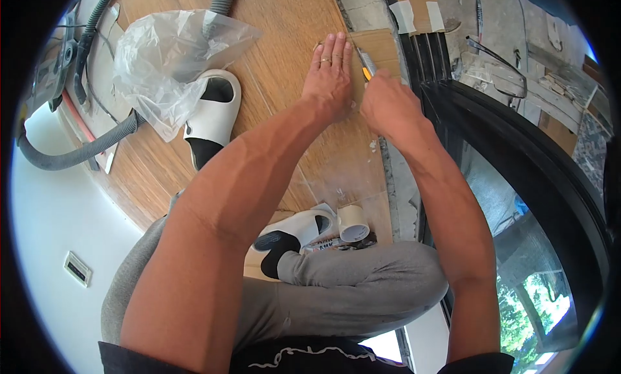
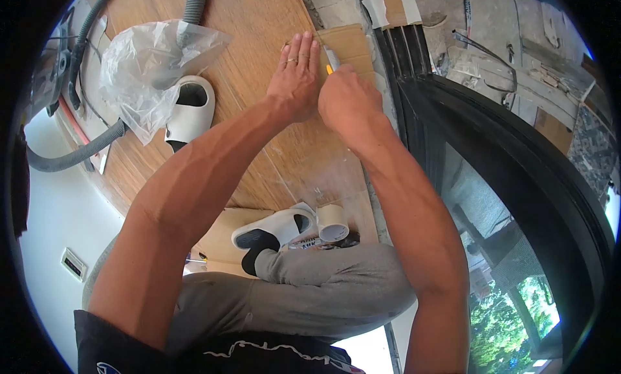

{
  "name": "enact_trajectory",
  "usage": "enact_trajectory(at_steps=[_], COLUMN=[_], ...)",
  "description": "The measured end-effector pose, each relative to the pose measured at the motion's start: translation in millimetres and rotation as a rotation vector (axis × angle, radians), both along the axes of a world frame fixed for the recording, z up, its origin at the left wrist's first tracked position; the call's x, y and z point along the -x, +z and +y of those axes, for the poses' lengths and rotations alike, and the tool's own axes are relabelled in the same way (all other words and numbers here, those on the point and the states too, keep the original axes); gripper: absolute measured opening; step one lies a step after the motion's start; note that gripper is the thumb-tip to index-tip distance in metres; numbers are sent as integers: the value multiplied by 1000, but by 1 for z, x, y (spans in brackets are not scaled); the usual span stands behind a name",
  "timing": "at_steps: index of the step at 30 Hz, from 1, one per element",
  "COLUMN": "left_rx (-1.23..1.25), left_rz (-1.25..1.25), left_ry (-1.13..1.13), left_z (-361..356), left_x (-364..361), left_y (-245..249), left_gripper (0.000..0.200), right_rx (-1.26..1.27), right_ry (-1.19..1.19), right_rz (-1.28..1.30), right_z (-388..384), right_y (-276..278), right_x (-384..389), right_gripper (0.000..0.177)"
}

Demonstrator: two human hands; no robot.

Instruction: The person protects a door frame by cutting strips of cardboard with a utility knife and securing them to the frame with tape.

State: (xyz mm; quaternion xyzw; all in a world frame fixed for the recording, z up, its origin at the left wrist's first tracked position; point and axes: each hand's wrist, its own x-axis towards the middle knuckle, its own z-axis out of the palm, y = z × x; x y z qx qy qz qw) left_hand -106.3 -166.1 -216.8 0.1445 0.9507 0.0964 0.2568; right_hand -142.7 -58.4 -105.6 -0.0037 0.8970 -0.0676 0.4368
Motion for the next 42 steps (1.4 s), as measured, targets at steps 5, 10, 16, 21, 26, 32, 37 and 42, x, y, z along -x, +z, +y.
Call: enact_trajectory(at_steps=[5, 10, 16, 21, 26, 32, 37, 42], left_rx=[4, -5, 53, 16, 7, 13, -35, -19], left_rz=[-37, -32, -41, 3, -58, -6, 0, -17], left_ry=[-12, 8, -60, -25, -29, -28, -36, -39], left_z=[-4, -1, -2, 0, -3, 0, -4, -2], left_x=[3, 3, 5, 1, 4, 3, 2, 2], left_y=[6, 6, 13, 3, 12, 8, 8, 12], left_gripper=[114, 114, 108, 111, 113, 114, 114, 113], right_rx=[15, -13, -38, -27, -23, -16, -37, -2], right_ry=[-13, -43, -62, -41, -62, 6, -50, 18], right_rz=[54, 15, 3, -53, -7, 13, 2, 41], right_z=[8, 7, 6, 1, 11, 21, 18, 24], right_y=[4, 2, 7, 4, 5, 2, 11, 4], right_x=[-14, -10, -19, -7, -24, -31, -33, -40], right_gripper=[35, 40, 36, 37, 36, 31, 25, 25])
